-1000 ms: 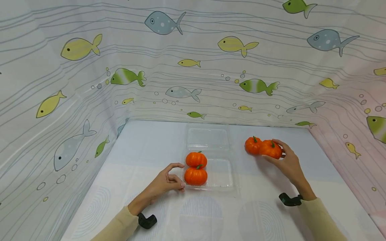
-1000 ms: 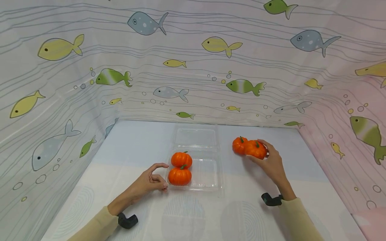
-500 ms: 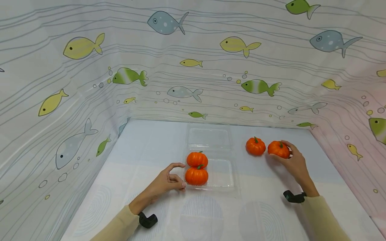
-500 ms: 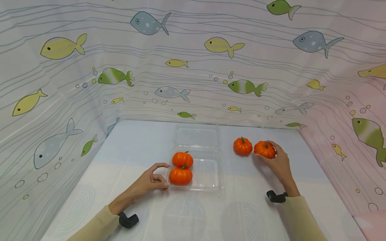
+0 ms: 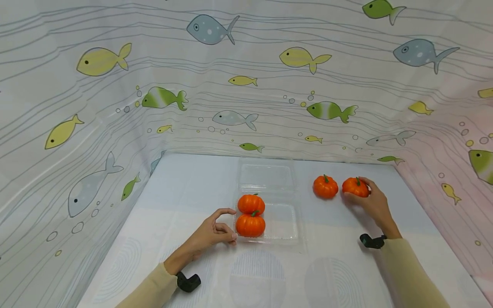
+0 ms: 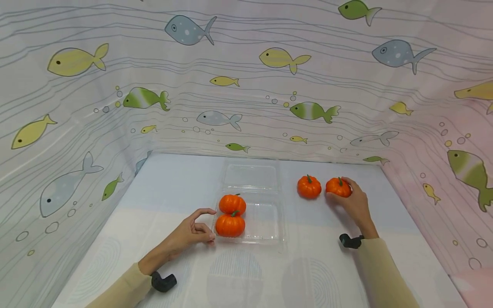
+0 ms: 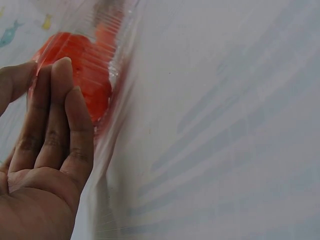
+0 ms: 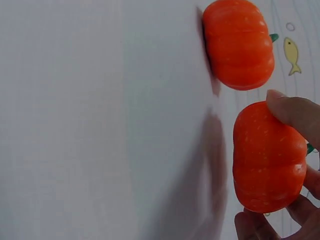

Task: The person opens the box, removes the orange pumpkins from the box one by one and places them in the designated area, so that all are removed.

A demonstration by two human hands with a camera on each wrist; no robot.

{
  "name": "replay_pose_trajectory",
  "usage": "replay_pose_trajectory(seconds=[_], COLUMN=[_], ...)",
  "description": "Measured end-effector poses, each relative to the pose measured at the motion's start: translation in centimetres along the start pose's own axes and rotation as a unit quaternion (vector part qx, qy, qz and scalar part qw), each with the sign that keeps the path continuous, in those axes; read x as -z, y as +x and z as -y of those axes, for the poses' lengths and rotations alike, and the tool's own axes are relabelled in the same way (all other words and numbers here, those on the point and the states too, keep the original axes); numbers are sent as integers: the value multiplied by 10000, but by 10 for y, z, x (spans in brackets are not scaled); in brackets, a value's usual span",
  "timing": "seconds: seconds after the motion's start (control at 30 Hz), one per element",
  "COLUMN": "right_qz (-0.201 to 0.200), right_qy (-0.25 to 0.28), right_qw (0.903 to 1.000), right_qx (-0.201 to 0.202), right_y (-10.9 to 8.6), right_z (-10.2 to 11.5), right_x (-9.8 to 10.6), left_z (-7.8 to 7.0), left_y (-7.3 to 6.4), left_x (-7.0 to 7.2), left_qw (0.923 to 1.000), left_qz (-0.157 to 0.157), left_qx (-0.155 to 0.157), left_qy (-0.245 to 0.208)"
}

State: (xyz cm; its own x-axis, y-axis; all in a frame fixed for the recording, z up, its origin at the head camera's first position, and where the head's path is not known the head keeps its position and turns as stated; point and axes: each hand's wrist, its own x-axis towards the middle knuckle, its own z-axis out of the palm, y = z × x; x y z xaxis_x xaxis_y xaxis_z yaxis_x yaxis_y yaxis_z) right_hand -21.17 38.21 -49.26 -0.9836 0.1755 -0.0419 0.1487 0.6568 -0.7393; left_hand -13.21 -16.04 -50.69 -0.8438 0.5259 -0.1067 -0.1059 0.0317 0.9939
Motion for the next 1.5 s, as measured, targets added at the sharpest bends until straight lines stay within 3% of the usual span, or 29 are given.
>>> replay_pose_trajectory(seconds=[0.7,1.13,1.5], right_qz=[357,-519,-500], right_qy=[-187,-634,-405], right_qw=[9989,9955,9930], right_qx=[-222,466,994], right_y=[14,-4,-24], right_z=[-2,26,66], right_x=[-2,6,1], left_z=[1,-1,0], left_y=[1,-1,0], left_x=[1,0,0], left_qw=[9999,9999,10000], left_qz=[-10,-59,-43], left_qx=[106,136,59], left_qy=[-22,-51,-12])
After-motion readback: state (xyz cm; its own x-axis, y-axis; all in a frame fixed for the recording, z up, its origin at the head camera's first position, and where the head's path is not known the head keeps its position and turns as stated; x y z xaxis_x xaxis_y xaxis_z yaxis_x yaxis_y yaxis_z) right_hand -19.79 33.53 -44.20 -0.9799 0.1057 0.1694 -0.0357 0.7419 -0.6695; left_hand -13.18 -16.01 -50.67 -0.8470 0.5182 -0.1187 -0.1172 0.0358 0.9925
